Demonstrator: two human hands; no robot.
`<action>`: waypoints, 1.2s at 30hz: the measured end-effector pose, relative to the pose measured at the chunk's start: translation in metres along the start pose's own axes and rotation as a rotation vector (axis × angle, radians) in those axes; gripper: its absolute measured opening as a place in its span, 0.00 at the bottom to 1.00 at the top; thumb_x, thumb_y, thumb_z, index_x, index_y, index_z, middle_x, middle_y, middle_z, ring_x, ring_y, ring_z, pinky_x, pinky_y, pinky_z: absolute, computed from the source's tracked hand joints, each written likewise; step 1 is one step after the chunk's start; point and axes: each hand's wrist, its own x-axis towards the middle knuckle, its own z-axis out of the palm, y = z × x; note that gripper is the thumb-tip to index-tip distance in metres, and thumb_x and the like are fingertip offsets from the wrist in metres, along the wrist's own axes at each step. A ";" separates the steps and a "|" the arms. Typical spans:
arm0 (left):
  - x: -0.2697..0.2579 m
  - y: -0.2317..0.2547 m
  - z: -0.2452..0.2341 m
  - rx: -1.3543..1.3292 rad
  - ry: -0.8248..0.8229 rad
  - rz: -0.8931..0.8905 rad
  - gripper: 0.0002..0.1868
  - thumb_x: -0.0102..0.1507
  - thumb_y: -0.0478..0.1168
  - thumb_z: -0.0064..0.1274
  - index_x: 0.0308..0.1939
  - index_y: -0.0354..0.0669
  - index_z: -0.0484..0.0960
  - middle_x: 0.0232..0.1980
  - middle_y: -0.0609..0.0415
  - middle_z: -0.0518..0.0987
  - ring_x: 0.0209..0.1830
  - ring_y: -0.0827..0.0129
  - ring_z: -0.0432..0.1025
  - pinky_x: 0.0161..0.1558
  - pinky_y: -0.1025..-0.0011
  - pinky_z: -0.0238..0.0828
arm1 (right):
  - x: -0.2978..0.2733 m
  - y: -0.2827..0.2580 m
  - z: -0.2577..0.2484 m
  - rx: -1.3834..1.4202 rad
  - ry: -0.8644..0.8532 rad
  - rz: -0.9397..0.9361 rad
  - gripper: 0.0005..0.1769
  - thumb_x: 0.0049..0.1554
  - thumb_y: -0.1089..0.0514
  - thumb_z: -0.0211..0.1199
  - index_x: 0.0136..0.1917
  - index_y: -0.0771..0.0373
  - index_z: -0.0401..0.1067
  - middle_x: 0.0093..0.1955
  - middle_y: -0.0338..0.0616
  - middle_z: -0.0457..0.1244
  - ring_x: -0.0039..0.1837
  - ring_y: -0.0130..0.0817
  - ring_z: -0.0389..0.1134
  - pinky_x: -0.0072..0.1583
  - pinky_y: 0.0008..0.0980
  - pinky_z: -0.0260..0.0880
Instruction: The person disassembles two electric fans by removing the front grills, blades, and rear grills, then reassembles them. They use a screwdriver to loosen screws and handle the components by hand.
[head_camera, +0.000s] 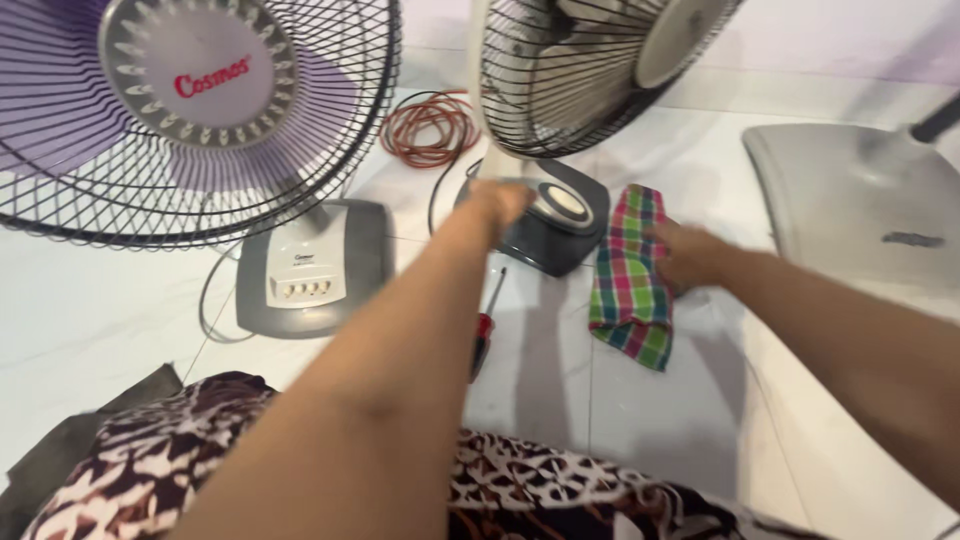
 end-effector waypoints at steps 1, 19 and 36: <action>-0.002 0.005 -0.004 0.046 -0.042 0.014 0.27 0.76 0.50 0.58 0.68 0.27 0.81 0.69 0.44 0.81 0.45 0.87 0.72 0.42 0.64 0.80 | -0.008 0.001 -0.014 0.068 -0.003 0.024 0.47 0.79 0.36 0.41 0.77 0.92 0.57 0.62 0.62 0.68 0.55 0.01 0.59 0.48 0.43 0.72; -0.055 0.087 0.010 0.401 -0.190 -0.004 0.27 0.76 0.52 0.56 0.67 0.31 0.84 0.71 0.43 0.80 0.57 0.94 0.66 0.51 0.62 0.83 | -0.054 0.070 -0.177 0.179 -0.219 0.194 0.37 0.82 0.37 0.50 0.83 0.75 0.59 0.80 0.66 0.61 0.68 0.13 0.61 0.56 0.41 0.74; -0.011 -0.056 -0.011 -0.272 0.140 -0.429 0.53 0.79 0.69 0.14 0.76 0.17 0.68 0.72 0.24 0.69 0.66 0.92 0.63 0.49 0.48 0.84 | 0.120 0.245 -0.089 0.067 -0.029 0.348 0.48 0.76 0.40 0.41 0.72 1.01 0.56 0.59 0.75 0.66 0.52 0.09 0.62 0.45 0.52 0.71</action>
